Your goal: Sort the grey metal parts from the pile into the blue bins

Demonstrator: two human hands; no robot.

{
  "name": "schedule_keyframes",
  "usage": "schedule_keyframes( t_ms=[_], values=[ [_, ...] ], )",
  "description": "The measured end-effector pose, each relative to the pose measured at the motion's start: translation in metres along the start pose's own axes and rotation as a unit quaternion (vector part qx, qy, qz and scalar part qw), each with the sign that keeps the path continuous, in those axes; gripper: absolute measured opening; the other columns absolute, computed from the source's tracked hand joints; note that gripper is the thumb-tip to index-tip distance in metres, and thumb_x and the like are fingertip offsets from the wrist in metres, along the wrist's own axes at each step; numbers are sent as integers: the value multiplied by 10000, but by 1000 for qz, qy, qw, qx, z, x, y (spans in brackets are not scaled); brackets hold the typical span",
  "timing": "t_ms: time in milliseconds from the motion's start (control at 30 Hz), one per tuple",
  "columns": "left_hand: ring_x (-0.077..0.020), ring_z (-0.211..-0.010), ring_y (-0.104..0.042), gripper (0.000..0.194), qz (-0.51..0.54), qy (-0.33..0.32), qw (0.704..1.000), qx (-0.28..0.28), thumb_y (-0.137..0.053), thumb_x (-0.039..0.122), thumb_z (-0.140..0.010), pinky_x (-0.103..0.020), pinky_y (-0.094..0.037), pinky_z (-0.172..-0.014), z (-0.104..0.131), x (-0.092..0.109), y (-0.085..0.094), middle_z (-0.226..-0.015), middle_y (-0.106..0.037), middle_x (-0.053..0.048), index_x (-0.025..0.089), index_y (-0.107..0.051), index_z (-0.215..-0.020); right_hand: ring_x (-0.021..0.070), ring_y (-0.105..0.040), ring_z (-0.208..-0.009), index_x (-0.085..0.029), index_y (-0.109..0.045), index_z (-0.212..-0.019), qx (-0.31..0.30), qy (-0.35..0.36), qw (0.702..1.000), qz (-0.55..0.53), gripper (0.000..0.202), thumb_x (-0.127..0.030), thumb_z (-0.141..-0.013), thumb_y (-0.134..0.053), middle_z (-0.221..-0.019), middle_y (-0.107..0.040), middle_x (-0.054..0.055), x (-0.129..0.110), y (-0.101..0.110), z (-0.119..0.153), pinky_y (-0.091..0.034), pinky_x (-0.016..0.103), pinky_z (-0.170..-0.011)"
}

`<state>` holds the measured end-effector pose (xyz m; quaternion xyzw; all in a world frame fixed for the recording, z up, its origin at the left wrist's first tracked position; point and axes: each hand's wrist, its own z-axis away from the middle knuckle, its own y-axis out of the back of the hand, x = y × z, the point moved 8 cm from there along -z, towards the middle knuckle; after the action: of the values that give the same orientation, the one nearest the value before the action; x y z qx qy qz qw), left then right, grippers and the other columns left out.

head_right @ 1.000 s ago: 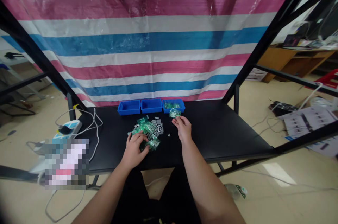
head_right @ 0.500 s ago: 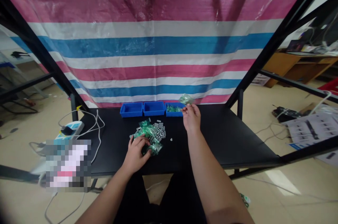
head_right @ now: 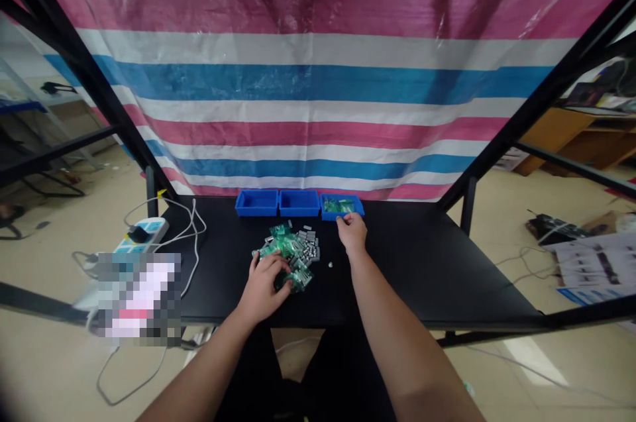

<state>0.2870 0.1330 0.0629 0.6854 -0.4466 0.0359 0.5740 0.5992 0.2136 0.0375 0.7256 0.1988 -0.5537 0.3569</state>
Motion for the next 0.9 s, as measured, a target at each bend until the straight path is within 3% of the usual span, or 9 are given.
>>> schedule_keyframes(
  t_ms=[100,167,267,367,500,567,633,767,900],
  values=[
    [-274,-1357,-492,204,-1,1,1000,-1,-646,239,-827,-613,-70,-1241,0,-1,0,-1149,-680,-22,285,-607,-1022,183,-621,-695,-218,-610,-797,-12,111,989,96,116,-311,-760,-669,-728,-645,2,-33,-15,10,-523,313,-743],
    [-272,-1361,-486,208,4,2,1000,-3,-646,237,-826,-616,-61,-1240,0,-1,0,-1147,-678,-21,285,-606,-1025,196,-633,-742,-206,-662,-856,-50,203,965,159,97,-267,-788,-631,-779,-675,24,-58,-35,19,-511,326,-791],
    [-269,-1367,-480,212,14,2,1000,-4,-644,237,-824,-617,-55,-1241,0,-1,0,-1141,-672,-20,282,-601,-1027,215,-649,-859,-196,-716,-896,-124,295,923,213,129,-215,-799,-633,-857,-702,48,-87,-66,36,-490,351,-886],
    [-273,-1367,-480,208,17,3,1000,-2,-641,242,-827,-612,-70,-1242,0,-2,1,-1141,-667,-31,274,-602,-1028,215,-654,-938,-218,-755,-946,-236,340,878,239,151,-242,-836,-656,-964,-736,52,-108,-101,59,-480,346,-923],
    [-280,-1367,-478,227,21,3,1000,-3,-646,228,-816,-622,-69,-1237,1,-2,1,-1147,-665,-38,274,-600,-1034,215,-686,-998,-254,-767,-1030,-361,318,819,312,243,-413,-871,-675,-1055,-768,41,-125,-143,96,-503,293,-879],
    [-278,-1366,-478,227,26,3,1000,-2,-645,227,-816,-622,-66,-1237,1,-3,1,-1149,-664,-37,275,-596,-1032,248,-696,-1030,-253,-774,-1032,-368,285,788,403,325,-500,-828,-715,-1077,-771,67,-127,-159,107,-517,300,-861],
    [-275,-1359,-483,219,29,2,1000,-2,-647,228,-816,-618,-64,-1239,1,-3,1,-1142,-664,-34,273,-593,-1024,285,-709,-1020,-222,-779,-1031,-360,257,766,467,344,-475,-800,-748,-1075,-770,118,-128,-171,115,-533,327,-841],
    [-282,-1337,-498,226,23,0,1000,-1,-662,240,-808,-614,-60,-1243,1,-4,0,-1133,-667,-41,267,-600,-1023,329,-733,-957,-127,-780,-983,-342,229,764,498,254,-242,-757,-774,-1017,-762,210,-130,-188,122,-552,368,-799],
    [-287,-1335,-502,222,20,0,1000,-3,-662,250,-809,-612,-57,-1244,1,-4,0,-1136,-669,-50,265,-605,-1024,333,-733,-948,-123,-762,-904,-326,235,780,479,152,-192,-771,-736,-963,-762,204,-135,-185,121,-554,388,-813]
  ],
)
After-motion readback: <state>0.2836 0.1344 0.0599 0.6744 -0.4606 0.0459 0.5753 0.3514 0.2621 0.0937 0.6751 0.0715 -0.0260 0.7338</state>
